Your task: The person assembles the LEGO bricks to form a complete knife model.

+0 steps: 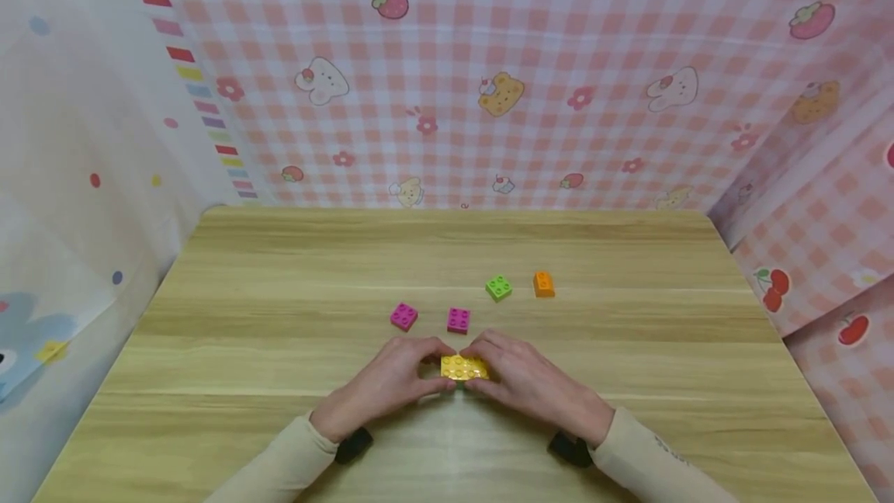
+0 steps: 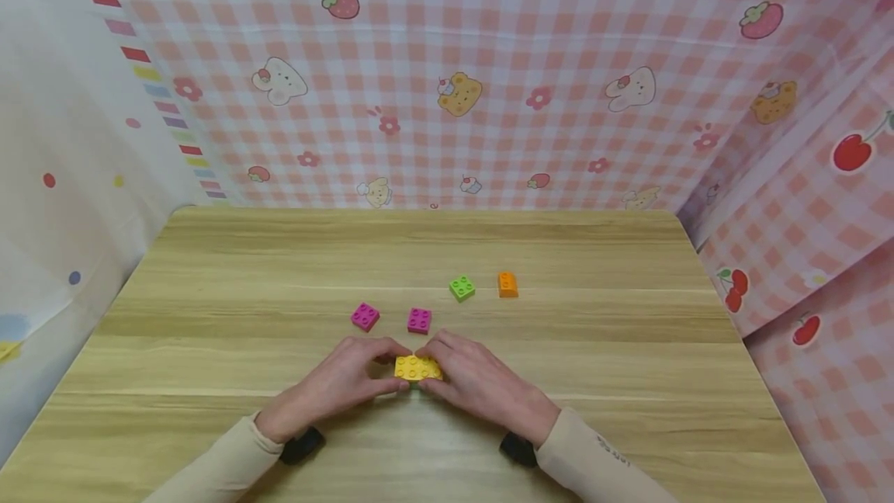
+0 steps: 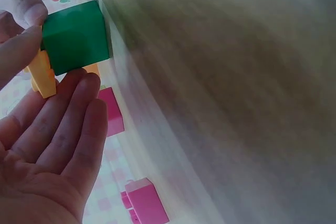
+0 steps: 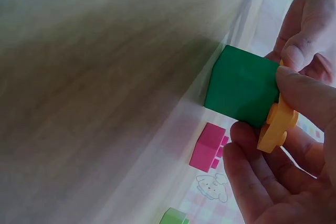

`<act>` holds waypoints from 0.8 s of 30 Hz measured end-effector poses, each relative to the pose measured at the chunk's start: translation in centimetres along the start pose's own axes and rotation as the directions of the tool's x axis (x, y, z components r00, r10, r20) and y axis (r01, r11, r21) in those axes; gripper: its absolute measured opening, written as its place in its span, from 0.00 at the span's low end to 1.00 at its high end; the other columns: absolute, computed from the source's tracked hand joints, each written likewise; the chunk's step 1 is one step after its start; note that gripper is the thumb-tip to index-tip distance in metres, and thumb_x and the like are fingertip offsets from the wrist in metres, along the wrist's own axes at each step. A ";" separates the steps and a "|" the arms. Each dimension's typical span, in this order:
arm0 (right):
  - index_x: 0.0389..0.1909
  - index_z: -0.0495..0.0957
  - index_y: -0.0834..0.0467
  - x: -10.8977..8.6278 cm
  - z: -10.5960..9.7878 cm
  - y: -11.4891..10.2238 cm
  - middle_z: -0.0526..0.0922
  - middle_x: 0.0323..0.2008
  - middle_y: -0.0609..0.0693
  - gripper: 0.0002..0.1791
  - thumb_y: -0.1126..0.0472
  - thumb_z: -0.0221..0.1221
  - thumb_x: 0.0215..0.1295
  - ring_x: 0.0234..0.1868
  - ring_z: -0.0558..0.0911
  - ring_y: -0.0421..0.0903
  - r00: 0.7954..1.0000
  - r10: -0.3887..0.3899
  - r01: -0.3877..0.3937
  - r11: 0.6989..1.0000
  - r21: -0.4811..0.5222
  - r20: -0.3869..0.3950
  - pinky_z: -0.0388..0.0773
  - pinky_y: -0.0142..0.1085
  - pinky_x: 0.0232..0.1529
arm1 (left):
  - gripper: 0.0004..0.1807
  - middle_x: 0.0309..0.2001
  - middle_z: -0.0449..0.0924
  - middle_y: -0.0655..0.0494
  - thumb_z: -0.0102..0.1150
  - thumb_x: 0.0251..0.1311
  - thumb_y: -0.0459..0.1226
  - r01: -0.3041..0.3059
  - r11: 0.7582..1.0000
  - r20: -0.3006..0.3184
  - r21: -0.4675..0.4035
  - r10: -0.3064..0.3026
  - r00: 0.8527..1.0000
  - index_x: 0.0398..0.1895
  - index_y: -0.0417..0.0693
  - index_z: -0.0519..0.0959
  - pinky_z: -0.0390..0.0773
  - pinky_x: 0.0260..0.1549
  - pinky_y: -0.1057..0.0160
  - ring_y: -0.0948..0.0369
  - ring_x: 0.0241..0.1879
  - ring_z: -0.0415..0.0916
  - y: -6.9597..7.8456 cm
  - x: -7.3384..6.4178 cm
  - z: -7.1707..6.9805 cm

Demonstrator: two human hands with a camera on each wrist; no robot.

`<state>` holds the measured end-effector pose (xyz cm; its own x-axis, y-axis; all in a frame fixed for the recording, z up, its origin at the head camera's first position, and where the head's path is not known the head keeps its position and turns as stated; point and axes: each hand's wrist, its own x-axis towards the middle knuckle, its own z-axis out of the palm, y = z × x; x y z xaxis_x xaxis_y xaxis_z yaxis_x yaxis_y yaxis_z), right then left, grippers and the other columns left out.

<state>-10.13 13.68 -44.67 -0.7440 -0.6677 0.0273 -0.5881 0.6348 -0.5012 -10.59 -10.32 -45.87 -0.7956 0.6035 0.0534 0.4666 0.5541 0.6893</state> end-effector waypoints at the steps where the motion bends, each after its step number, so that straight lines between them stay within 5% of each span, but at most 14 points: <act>1: 0.56 0.80 0.56 0.0 0.0 0.0 0.82 0.49 0.46 0.19 0.53 0.68 0.70 0.44 0.80 0.38 1.000 -0.001 0.001 1.000 0.003 0.002 0.83 0.36 0.48 | 0.16 0.46 0.88 0.58 0.74 0.61 0.40 -0.004 1.000 -0.001 0.002 0.004 1.000 0.50 0.47 0.85 0.83 0.48 0.61 0.63 0.46 0.84 0.0 0.0 0.0; 9: 0.53 0.80 0.56 0.3 -0.2 0.0 0.84 0.47 0.46 0.18 0.54 0.69 0.68 0.44 0.81 0.38 0.999 0.031 -0.032 0.999 0.036 0.031 0.83 0.38 0.47 | 0.14 0.44 0.88 0.58 0.75 0.61 0.40 -0.007 1.000 -0.001 -0.001 0.007 1.000 0.47 0.46 0.86 0.83 0.44 0.62 0.63 0.43 0.84 -0.1 0.2 0.2; 20: 0.55 0.81 0.57 0.0 0.8 -0.3 0.84 0.43 0.44 0.20 0.54 0.70 0.67 0.39 0.78 0.34 0.998 0.046 -0.043 0.997 0.056 -0.052 0.80 0.32 0.41 | 0.14 0.43 0.87 0.60 0.74 0.61 0.39 -0.003 1.000 -0.015 0.011 0.004 1.000 0.48 0.47 0.84 0.81 0.42 0.64 0.66 0.40 0.81 -0.1 0.0 0.4; 24: 0.58 0.80 0.57 -0.1 0.5 -0.2 0.84 0.47 0.46 0.22 0.52 0.70 0.67 0.43 0.80 0.37 0.997 0.076 -0.074 0.996 0.053 -0.034 0.82 0.36 0.45 | 0.15 0.44 0.88 0.59 0.73 0.62 0.41 0.018 0.999 -0.014 0.030 -0.018 1.000 0.49 0.48 0.83 0.82 0.42 0.64 0.66 0.40 0.81 0.0 0.0 0.5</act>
<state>-9.78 13.39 -45.02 -0.7969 -0.6038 0.0187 -0.5137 0.6611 -0.5469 -10.37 -10.03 -46.20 -0.8093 0.5851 0.0513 0.4631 0.5819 0.6685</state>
